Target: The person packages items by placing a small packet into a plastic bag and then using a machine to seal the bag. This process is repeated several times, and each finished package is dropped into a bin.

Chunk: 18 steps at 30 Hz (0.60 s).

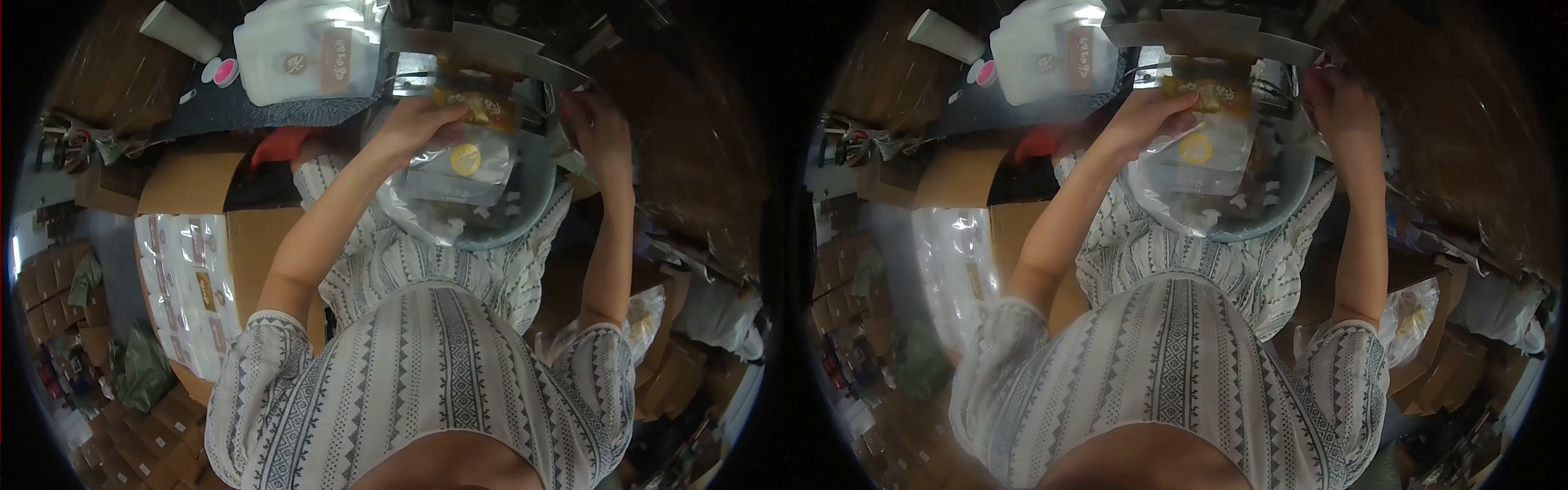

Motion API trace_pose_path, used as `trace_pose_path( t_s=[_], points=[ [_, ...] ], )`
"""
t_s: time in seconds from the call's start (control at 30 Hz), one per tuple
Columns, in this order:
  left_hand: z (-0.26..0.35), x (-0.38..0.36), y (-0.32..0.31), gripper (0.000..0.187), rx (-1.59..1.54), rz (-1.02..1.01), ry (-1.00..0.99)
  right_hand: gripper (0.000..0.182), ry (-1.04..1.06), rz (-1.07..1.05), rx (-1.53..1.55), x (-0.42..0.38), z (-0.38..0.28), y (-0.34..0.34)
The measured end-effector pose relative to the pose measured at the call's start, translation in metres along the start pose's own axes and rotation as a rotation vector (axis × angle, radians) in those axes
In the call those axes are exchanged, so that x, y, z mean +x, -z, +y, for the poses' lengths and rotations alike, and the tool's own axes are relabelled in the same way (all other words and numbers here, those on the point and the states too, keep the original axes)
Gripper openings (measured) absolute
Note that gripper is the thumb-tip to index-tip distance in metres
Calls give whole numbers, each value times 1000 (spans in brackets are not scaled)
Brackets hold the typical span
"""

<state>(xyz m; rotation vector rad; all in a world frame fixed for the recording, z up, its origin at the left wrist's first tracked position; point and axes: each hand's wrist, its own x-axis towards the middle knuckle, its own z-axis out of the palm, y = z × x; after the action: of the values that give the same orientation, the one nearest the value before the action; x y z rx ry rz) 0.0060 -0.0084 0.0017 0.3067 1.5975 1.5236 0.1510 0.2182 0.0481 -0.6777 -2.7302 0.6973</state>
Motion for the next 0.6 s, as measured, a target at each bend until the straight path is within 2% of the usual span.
trace_pose_path(
  t_s=[0.07, 0.13, 0.2, 0.23, 0.3, 0.33, 0.37, 0.4, 0.43, 0.47, 0.5, 0.53, 0.57, 0.6],
  points=[
    [-2, -5, 0, 29, -10, 15, 30, 25, 229, 253, -151, 25, 52, -24],
    [-2, -9, 10, 32, 114, 96, -225, 25, 225, 192, -173, 30, 62, -36],
    [0, 1, 61, 48, 685, 489, -673, 25, 221, 129, -196, 35, 61, -35],
    [-9, -2, 77, 48, 686, 488, -668, 24, 152, 116, -138, 32, 50, -31],
    [-33, -5, 102, 53, 1711, 880, -703, 24, 81, 106, -75, 24, 36, -25],
    [-41, -12, 103, 55, 1611, 759, -841, 24, 42, 58, -111, 23, 31, -23],
    [-42, -17, 110, 55, 1615, 763, -849, 23, 1, 16, -148, 24, 28, -21],
    [-39, -26, 113, 47, 1610, 709, -780, 23, -2, 17, -147, 23, 33, -21],
    [-39, -38, 114, 40, 1600, 649, -701, 23, 74, 107, -166, 18, 42, -21],
    [-38, -48, 116, 40, 1595, 649, -695, 22, 156, 200, -186, 16, 47, -21],
    [-36, -56, 118, 31, 1402, 676, -662, 22, 163, 198, -187, 11, 36, -14],
    [-33, -63, 118, 22, 1210, 697, -628, 21, 56, 111, -33, 0, 11, 0],
    [-29, -69, 111, 22, 1209, 701, -625, 20, -54, 23, 121, -9, -10, 7],
    [-26, -73, 99, 14, 1221, 738, -704, 20, -55, 22, 121, -13, -27, 5]
  ],
)
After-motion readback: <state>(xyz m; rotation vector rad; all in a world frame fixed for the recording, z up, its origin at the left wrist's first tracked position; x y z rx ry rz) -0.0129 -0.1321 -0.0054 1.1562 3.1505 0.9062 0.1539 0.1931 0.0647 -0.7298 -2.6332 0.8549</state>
